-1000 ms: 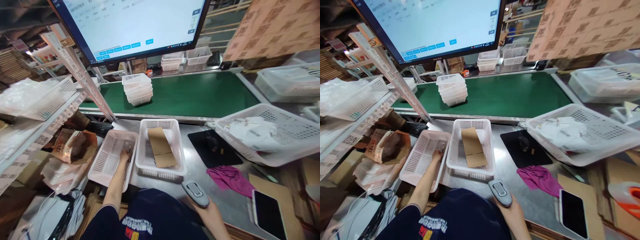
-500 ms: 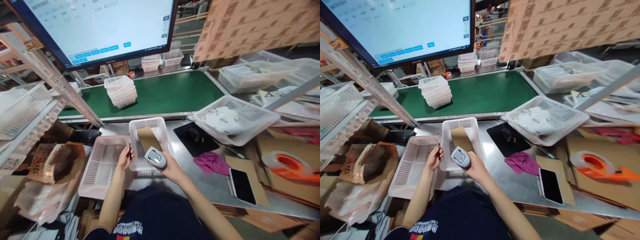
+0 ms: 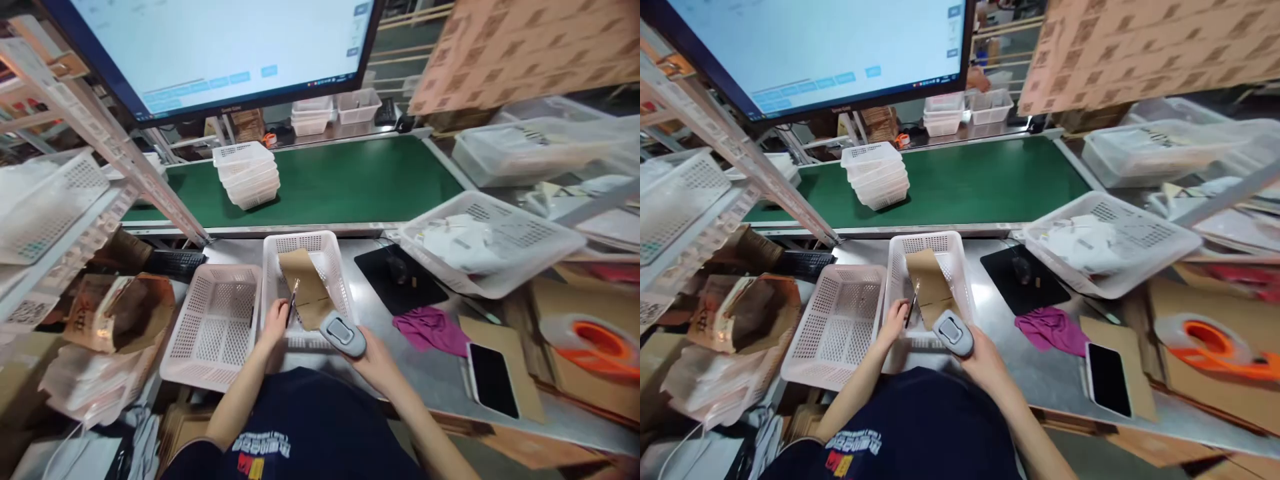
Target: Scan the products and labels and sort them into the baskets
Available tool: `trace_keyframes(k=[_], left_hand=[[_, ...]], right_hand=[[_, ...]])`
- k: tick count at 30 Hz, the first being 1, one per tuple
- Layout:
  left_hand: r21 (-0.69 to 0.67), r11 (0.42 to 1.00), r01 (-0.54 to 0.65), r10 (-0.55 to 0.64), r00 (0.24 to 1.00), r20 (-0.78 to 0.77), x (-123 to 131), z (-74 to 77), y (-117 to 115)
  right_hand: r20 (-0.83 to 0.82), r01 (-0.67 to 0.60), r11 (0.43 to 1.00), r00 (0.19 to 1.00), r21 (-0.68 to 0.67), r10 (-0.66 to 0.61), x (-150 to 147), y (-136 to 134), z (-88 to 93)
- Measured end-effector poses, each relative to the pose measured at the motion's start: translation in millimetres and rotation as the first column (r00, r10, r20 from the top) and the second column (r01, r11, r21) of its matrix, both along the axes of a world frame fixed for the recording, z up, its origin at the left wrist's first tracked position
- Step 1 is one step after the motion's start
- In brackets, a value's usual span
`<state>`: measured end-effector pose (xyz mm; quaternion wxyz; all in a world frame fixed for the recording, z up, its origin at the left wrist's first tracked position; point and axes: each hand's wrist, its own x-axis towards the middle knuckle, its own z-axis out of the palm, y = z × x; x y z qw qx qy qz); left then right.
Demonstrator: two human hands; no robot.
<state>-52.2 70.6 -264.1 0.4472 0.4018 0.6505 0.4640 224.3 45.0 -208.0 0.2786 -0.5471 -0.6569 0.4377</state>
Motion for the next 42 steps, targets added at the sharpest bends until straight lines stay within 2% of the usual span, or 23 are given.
trace_keyframes(k=[3,5,8,10,12,15,18,21,25,27,30,33,38,42], left_hand=[[0.033,0.989,-0.141,0.145,0.963,-0.229,-26.8,-1.4,0.6],[-0.02,0.973,-0.231,0.21,0.913,-0.35,-55.7,-3.1,5.2],[-0.191,0.931,-0.31,0.199,0.873,-0.446,-95.0,-14.4,12.6],[-0.297,0.903,-0.309,0.149,0.875,-0.46,-107.9,-26.6,14.3],[-0.354,0.888,-0.293,0.111,0.884,-0.454,-110.2,-38.5,12.8],[-0.322,0.901,-0.29,0.126,0.886,-0.446,-108.1,-47.7,8.5],[-0.219,0.922,-0.321,0.196,0.871,-0.45,-113.3,-41.4,8.2],[-0.096,0.937,-0.336,0.263,0.859,-0.438,-120.2,-23.1,11.3],[0.052,0.965,-0.257,0.26,0.919,-0.298,-102.9,4.0,11.6],[0.12,0.969,-0.215,0.231,0.962,-0.147,-81.5,14.4,9.4],[0.172,0.966,-0.192,0.192,0.981,0.013,-46.9,24.6,7.1],[0.17,0.97,-0.173,0.174,0.985,0.006,-21.8,29.3,9.1],[0.157,0.986,-0.058,0.065,0.997,-0.042,-1.6,29.8,16.1],[0.137,0.99,-0.023,0.035,0.996,-0.087,6.2,19.4,15.3]], right_hand=[[-0.026,0.092,0.988,0.995,-0.12,-0.096,18.6,-27.3,-29.0],[-0.026,0.138,0.974,0.989,-0.182,-0.145,26.8,-43.3,-43.8],[-0.021,0.184,0.952,0.981,-0.243,-0.195,30.5,-58.8,-57.3],[-0.016,0.188,0.95,0.98,-0.25,-0.198,27.3,-61.9,-60.7],[-0.014,0.166,0.961,0.985,-0.223,-0.173,20.9,-59.8,-59.2],[-0.032,0.092,0.985,0.995,-0.148,-0.098,8.7,-50.2,-48.1],[-0.045,-0.001,0.998,0.999,-0.067,-0.002,-3.9,-36.1,-29.3],[-0.006,-0.11,0.994,0.994,0.022,0.11,-17.8,-18.6,-7.0],[0.037,-0.198,0.975,0.98,0.098,0.195,-41.7,8.3,24.6],[0.102,-0.232,0.965,0.97,0.124,0.22,-54.5,21.3,39.5],[0.249,-0.273,0.954,0.939,0.123,0.237,-69.5,36.1,54.6],[0.301,-0.269,0.958,0.926,0.096,0.23,-74.9,43.0,55.9],[0.3,-0.239,0.969,0.931,0.07,0.207,-66.2,44.4,47.2],[0.312,-0.202,0.974,0.936,0.097,0.163,-53.8,39.9,43.0]])
